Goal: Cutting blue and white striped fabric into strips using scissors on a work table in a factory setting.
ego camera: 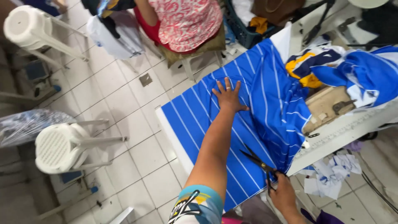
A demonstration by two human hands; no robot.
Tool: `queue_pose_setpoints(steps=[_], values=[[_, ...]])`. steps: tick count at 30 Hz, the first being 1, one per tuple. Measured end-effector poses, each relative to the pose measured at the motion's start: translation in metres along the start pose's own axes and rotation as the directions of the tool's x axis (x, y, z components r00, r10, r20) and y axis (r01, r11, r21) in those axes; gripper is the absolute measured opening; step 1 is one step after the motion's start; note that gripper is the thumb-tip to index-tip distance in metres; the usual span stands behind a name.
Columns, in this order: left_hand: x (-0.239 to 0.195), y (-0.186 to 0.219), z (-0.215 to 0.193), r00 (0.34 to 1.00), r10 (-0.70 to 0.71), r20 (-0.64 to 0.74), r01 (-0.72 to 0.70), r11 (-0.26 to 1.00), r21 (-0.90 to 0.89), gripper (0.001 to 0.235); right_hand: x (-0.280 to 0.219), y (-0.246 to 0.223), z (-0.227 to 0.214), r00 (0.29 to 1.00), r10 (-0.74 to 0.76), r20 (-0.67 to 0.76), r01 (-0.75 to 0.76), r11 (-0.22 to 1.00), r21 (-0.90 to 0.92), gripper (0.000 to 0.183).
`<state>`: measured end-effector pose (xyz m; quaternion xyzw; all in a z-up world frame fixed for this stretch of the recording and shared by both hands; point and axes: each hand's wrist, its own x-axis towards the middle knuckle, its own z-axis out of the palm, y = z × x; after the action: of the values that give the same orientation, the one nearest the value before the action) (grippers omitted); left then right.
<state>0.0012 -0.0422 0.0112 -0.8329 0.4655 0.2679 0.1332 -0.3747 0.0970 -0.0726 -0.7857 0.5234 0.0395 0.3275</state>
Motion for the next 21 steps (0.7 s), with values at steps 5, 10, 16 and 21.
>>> queue_pose_setpoints(steps=[5,10,16,21], values=[[0.017,0.01,-0.017,1.0,-0.026,0.012,0.028,0.987,-0.16,0.105,-0.008,-0.032,-0.014,0.977,0.186,0.101,-0.196,0.976,0.098,0.053],[0.023,-0.025,0.004,0.975,0.049,-0.216,-0.121,0.935,-0.333,0.105,-0.007,-0.027,-0.011,0.989,0.14,0.056,-0.147,0.977,0.155,0.051],[-0.064,-0.123,0.036,0.932,-0.281,-0.229,0.151,0.875,-0.46,0.094,-0.003,-0.025,-0.016,0.99,0.131,0.053,-0.137,0.98,0.143,0.048],[-0.092,-0.163,0.047,0.937,-0.348,-0.02,0.31,0.86,-0.406,0.099,-0.004,-0.008,-0.003,0.999,0.036,0.011,-0.037,0.995,0.096,0.049]])
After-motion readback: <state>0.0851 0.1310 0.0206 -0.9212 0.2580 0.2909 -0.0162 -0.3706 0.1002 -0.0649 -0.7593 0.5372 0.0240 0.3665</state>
